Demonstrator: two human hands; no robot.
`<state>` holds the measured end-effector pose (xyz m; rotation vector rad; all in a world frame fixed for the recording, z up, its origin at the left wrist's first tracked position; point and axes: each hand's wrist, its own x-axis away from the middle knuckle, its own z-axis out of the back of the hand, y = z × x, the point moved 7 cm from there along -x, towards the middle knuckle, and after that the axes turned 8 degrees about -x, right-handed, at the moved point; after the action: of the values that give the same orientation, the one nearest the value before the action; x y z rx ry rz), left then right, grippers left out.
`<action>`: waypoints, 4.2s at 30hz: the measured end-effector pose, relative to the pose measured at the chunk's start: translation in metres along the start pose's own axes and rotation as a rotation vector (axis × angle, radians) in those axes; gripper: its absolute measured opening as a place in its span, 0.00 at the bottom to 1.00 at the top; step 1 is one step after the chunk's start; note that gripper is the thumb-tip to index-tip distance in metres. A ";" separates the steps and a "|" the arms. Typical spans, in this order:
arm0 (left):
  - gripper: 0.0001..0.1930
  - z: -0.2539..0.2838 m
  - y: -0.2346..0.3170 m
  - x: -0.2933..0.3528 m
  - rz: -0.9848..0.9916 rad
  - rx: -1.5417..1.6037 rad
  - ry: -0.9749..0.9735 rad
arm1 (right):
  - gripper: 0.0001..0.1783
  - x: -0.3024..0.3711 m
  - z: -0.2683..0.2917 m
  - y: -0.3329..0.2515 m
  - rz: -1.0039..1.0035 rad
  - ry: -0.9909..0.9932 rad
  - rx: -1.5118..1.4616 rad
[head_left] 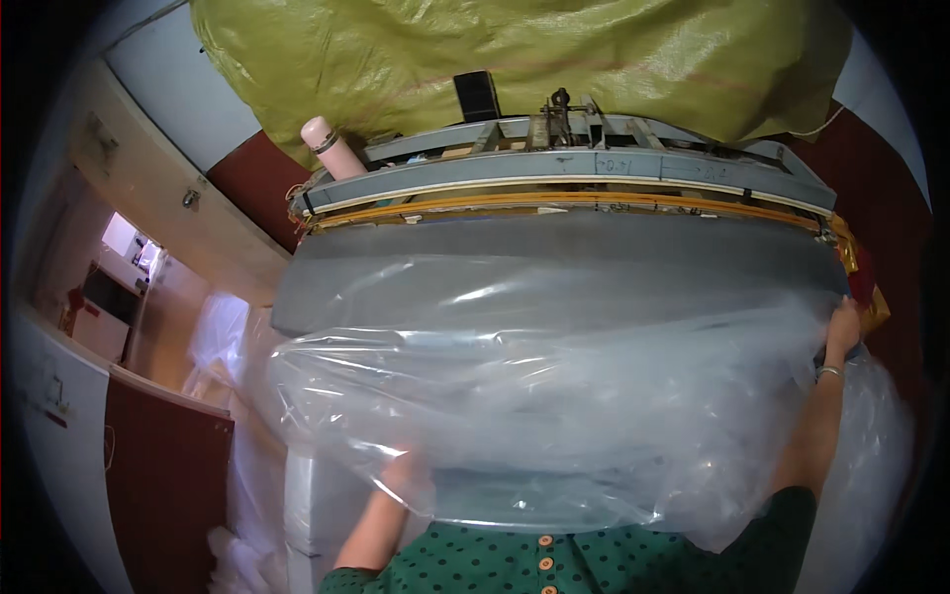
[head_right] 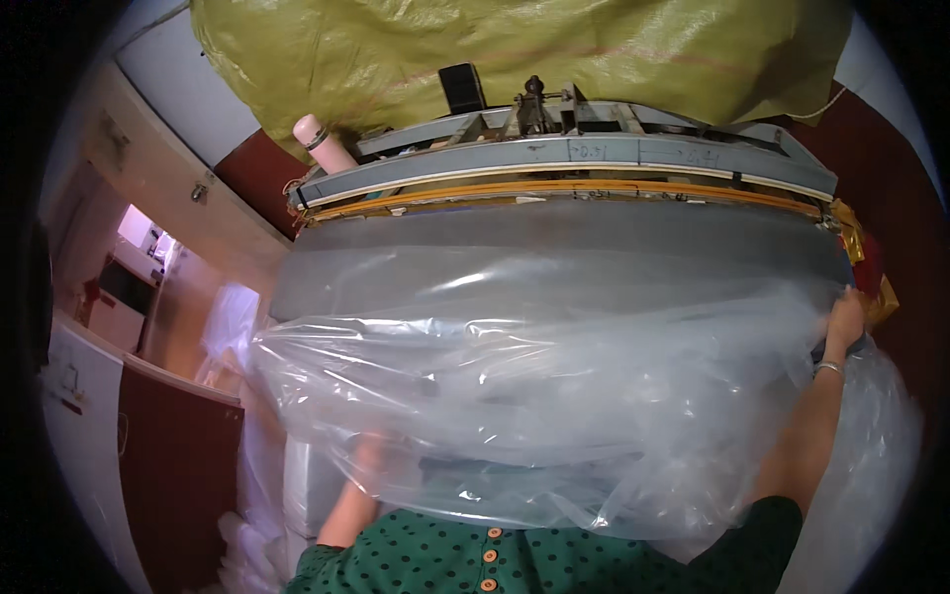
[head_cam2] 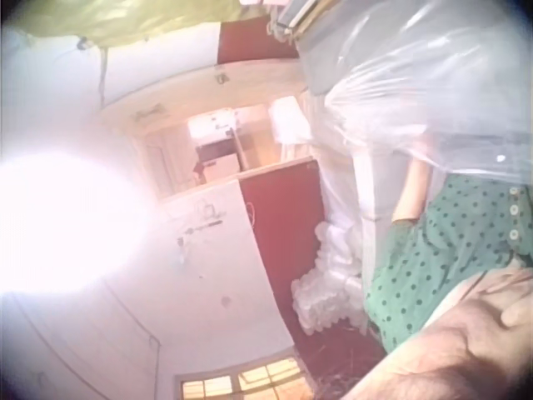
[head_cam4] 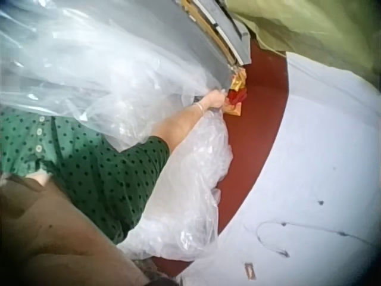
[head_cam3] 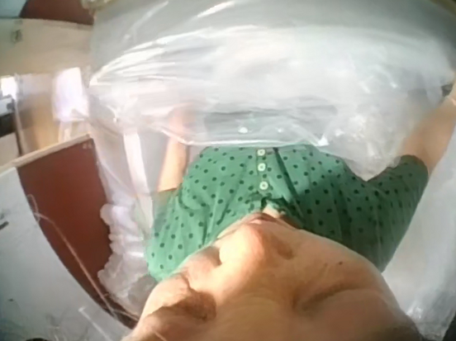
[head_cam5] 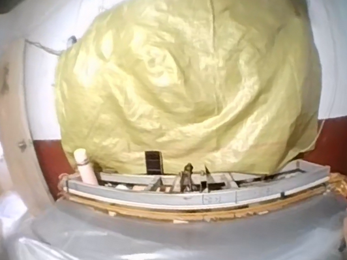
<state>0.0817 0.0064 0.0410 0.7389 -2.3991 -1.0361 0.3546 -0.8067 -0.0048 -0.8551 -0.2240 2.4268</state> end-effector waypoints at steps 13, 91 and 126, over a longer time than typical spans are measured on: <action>0.08 0.000 0.326 -0.156 -1.154 -1.653 0.541 | 0.24 0.003 0.007 -0.008 -0.113 -0.135 0.059; 0.08 -0.013 0.006 -0.444 -0.674 -0.904 0.019 | 0.10 -0.048 -0.082 -0.109 -0.326 0.184 -1.033; 0.21 0.170 0.120 -0.229 -0.624 -1.561 0.079 | 0.07 0.192 0.024 -0.387 0.458 -0.820 -1.057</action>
<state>0.1258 0.3073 -0.0135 0.7694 -0.6428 -2.4339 0.3883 -0.3772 0.0386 -0.1873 -1.8994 2.9052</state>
